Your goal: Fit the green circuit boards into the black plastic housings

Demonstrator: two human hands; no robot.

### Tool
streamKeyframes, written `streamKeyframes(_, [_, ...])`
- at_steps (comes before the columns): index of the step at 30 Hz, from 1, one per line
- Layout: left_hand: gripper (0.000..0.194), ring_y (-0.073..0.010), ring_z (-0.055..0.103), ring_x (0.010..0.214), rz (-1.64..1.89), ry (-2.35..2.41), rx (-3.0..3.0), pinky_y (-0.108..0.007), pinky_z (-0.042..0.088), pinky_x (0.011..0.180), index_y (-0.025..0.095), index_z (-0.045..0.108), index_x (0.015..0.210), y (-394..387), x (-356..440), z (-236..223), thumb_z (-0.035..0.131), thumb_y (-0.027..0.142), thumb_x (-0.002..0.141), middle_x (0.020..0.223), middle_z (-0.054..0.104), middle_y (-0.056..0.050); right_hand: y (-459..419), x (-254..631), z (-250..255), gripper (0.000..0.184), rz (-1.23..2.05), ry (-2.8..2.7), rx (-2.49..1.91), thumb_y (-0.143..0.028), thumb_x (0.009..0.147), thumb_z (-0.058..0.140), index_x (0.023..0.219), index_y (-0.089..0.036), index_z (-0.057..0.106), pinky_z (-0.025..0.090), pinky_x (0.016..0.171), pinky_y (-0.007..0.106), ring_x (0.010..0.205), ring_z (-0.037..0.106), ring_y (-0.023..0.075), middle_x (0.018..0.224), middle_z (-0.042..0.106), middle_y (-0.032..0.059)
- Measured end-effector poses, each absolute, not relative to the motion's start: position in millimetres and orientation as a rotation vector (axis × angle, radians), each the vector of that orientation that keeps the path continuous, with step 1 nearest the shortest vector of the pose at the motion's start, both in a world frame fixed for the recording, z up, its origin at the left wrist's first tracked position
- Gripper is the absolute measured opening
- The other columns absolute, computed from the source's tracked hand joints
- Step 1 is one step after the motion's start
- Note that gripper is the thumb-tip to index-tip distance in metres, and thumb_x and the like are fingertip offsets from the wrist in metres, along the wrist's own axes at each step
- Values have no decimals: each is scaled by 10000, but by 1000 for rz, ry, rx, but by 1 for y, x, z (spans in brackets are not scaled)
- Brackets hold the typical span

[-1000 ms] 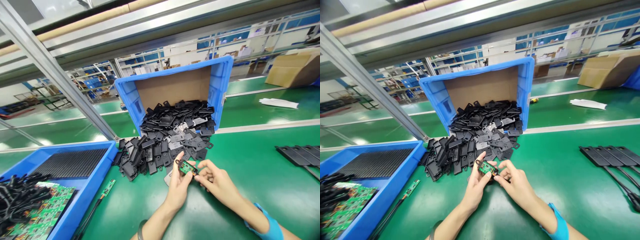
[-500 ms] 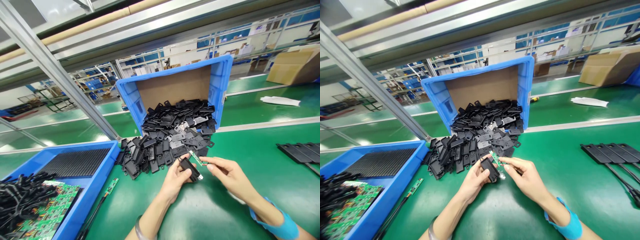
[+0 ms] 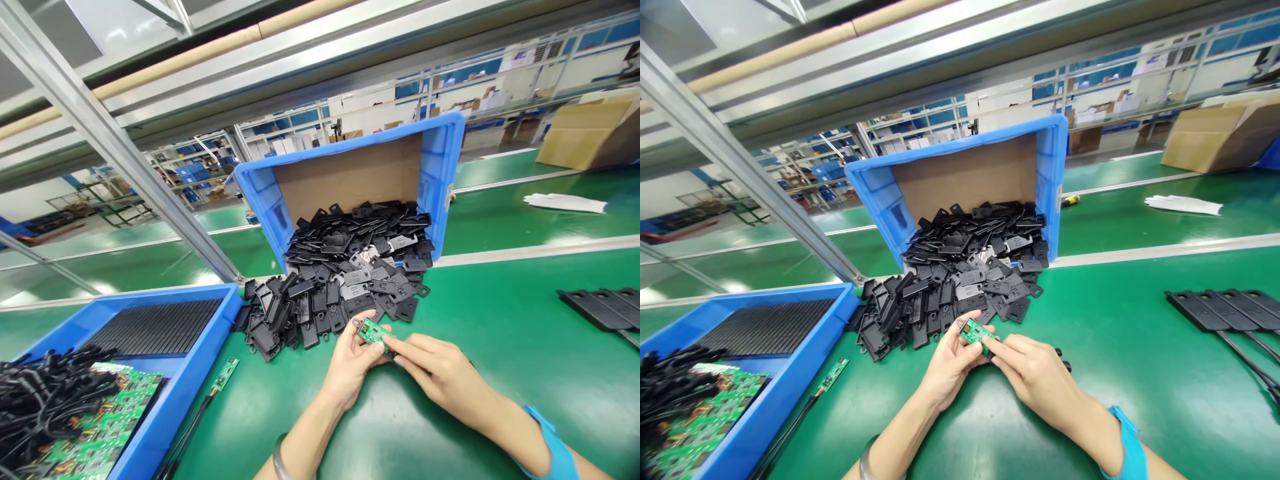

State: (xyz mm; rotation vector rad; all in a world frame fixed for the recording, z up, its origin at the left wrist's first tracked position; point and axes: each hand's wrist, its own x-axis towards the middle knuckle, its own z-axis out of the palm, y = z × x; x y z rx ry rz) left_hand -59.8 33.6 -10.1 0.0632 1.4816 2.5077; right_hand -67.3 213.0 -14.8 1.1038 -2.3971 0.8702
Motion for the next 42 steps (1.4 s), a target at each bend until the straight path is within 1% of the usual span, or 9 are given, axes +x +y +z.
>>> streamKeyframes(10, [483, -202, 591, 985, 2566, 1553, 70, -262, 493, 761, 203, 460, 1202, 37, -56, -12, 701, 247, 787, 1121, 603, -102, 211, -67, -14, 326, 770, -2409, 1147, -230, 986, 344, 1232, -182, 552, 459, 594, 255, 699, 568, 153, 797, 593, 44])
streamKeyframes(16, [445, -208, 594, 967, 2579, 1457, 57, -307, 500, 788, 188, 481, 1163, 39, -59, -13, 702, 258, 783, 1083, 613, -94, 213, -69, -17, 329, 756, -2392, 1158, -229, 992, 321, 1255, -202, 518, 486, 660, 284, 777, 586, 171, 883, 627, 62])
streamKeyframes(20, [354, -194, 618, 875, 2612, 1520, -39, -312, 513, 757, 152, 512, 1080, 44, -59, -16, 654, 344, 818, 1001, 637, -94, 210, -67, -21, 258, 1093, -2493, 1022, -248, 963, 428, 1213, -204, 472, 490, 688, 264, 784, 596, 159, 891, 631, 36])
streamKeyframes(23, [333, -192, 626, 869, 2612, 1670, -89, -298, 516, 742, 161, 516, 1045, 48, -59, -18, 643, 372, 820, 975, 647, -80, 207, -67, -21, 89, 1349, -2599, 851, -263, 907, 544, 953, -194, 512, 457, 625, 220, 676, 564, 130, 764, 591, -10])
streamKeyframes(25, [329, -200, 624, 909, 2611, 1730, -79, -297, 516, 754, 172, 508, 1045, 49, -59, -20, 639, 375, 822, 986, 647, -77, 205, -67, -20, 169, 1317, -2638, 804, -283, 880, 581, 764, -188, 503, 414, 587, 222, 627, 528, 129, 689, 553, -20])
streamKeyframes(27, [328, -203, 625, 917, 2611, 1762, -41, -305, 517, 766, 177, 493, 1047, 49, -59, -22, 634, 374, 826, 969, 649, -72, 204, -67, -18, 250, 1284, -2666, 780, -296, 866, 591, 669, -182, 486, 377, 570, 228, 610, 514, 133, 650, 540, -20])
streamKeyframes(34, [294, -207, 631, 899, 2569, 1872, 57, -333, 528, 762, 186, 440, 1073, 48, -58, -22, 560, 367, 875, 946, 649, -74, 198, -67, -20, 274, 1827, -2739, 572, -385, 826, 564, 655, -180, 501, 356, 483, 211, 463, 509, 110, 540, 514, -43])
streamKeyframes(39, [274, -209, 621, 940, 2552, 2106, 84, -380, 491, 867, 193, 438, 1075, 49, -54, -21, 532, 373, 891, 1001, 651, -89, 195, -65, -20, 303, 1902, -2707, 519, -420, 814, 550, 642, -171, 547, 369, 502, 211, 492, 512, 115, 544, 536, -25])
streamKeyframes(42, [302, -220, 631, 926, 2586, 1990, 26, -383, 506, 829, 196, 413, 1088, 52, -54, -23, 527, 394, 891, 990, 661, -97, 195, -63, -20, 329, 1939, -2672, 513, -440, 817, 540, 637, -165, 562, 373, 509, 212, 496, 502, 115, 537, 537, -18])
